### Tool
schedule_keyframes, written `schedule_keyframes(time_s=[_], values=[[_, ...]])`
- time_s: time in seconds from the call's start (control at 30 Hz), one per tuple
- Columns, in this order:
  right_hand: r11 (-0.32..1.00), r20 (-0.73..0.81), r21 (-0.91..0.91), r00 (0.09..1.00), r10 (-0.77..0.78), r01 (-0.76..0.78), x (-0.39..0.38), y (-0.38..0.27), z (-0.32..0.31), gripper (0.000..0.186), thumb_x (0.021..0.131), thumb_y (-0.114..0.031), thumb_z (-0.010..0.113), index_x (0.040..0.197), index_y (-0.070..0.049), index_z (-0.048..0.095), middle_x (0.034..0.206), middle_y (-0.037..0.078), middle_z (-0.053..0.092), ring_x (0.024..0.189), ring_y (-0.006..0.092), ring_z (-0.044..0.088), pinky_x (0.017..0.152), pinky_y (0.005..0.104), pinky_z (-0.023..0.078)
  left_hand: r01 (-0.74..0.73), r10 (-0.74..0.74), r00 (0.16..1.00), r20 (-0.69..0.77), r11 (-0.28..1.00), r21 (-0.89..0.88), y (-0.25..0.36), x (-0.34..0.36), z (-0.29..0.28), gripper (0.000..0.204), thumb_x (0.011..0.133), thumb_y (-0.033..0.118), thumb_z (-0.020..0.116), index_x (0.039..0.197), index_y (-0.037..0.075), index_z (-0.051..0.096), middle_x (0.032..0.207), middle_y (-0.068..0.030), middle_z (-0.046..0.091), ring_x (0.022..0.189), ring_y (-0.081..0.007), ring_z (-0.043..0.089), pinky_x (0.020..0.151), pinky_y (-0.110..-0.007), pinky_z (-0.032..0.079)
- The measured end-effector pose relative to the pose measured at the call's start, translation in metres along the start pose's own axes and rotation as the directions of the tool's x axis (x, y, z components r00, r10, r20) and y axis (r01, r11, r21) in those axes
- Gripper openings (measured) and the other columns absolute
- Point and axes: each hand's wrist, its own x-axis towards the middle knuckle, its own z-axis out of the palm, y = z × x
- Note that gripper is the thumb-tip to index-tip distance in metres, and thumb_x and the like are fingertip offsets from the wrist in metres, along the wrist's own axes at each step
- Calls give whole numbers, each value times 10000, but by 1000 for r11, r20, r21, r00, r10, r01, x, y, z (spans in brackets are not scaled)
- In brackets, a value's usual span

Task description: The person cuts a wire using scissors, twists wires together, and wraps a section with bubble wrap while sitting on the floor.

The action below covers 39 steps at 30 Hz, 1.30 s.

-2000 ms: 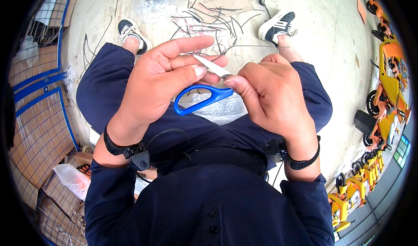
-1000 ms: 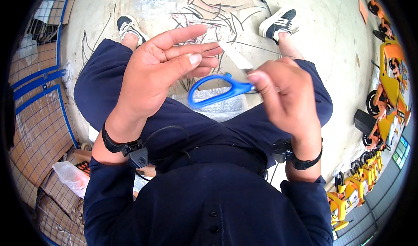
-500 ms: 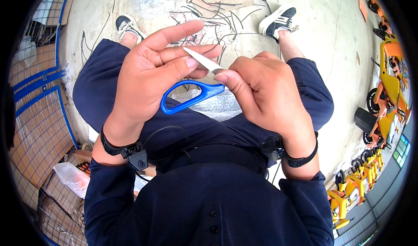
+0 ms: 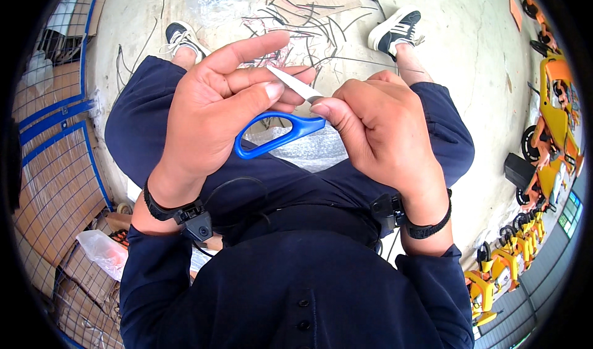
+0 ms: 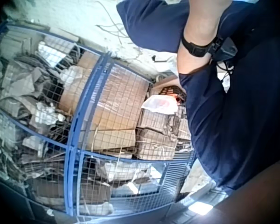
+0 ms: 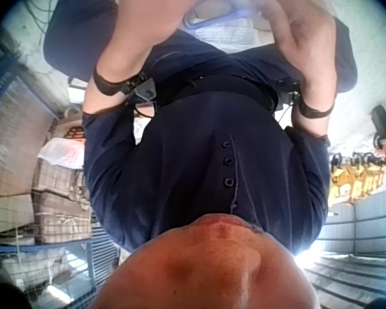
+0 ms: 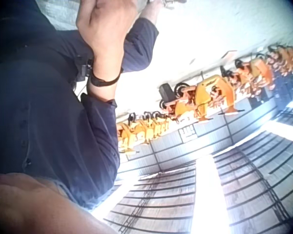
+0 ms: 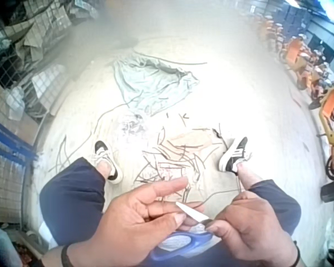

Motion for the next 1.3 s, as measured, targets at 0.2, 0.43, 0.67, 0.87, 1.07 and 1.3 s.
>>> schedule_keyframes(time_s=[0.2, 0.43, 0.67, 0.87, 1.07, 1.3], values=[[999, 22, -44, 1000, 19, -18, 0, -1, -4, 152, 857, -147, 669, 729, -70, 646, 588, 61, 552, 544, 256, 512, 577, 338, 374, 15, -15, 1000, -6, 998, -56, 0, 1, 2, 426, 927, -28, 508, 1343, -79, 432, 1044, -225, 678, 1068, -256, 646, 887, -308, 538], [917, -77, 68, 915, 397, -392, -12, 23, -23, 229, 959, -165, 579, 855, 24, 657, 611, 75, 578, 573, 137, 529, 664, 275, 471, -29, 31, 996, -83, 999, 22, 11, -2, -1, 425, 913, -28, 512, 1332, -68, 456, 1122, -252, 649, 1012, -254, 670, 867, -312, 546], [981, 83, 84, 982, 170, -176, -7, 5, -21, 169, 914, -121, 604, 801, -5, 654, 609, 73, 569, 557, 230, 537, 632, 337, 449, -49, 44, 997, -67, 997, -61, -4, 3, -1, 446, 919, -24, 529, 1351, -68, 430, 1146, -267, 633, 1065, -279, 647, 887, -321, 547], [991, 33, 80, 994, 108, -110, -1, -4, 3, 192, 878, -168, 656, 735, -41, 631, 567, 89, 539, 531, 275, 495, 561, 356, 389, 5, -8, 999, -36, 997, -77, 4, 4, 0, 466, 915, -14, 568, 1353, -70, 423, 1130, -261, 639, 1094, -283, 631, 875, -301, 555], [992, 38, 104, 997, 70, -73, 1, -4, 5, 207, 881, -168, 650, 717, -48, 619, 547, 93, 512, 515, 283, 511, 579, 352, 404, -16, 15, 1000, -14, 997, -76, 4, 2, -3, 481, 905, -3, 595, 1351, -67, 427, 1099, -256, 654, 1082, -262, 639, 835, -288, 564], [992, 91, 103, 993, 71, -80, 3, -5, 2, 248, 891, -191, 646, 700, -38, 609, 559, 100, 509, 551, 268, 525, 597, 348, 415, -30, 30, 999, 14, 999, -21, 3, 0, -5, 482, 908, 22, 596, 1356, -52, 432, 1098, -232, 666, 1027, -228, 666, 771, -255, 561]])
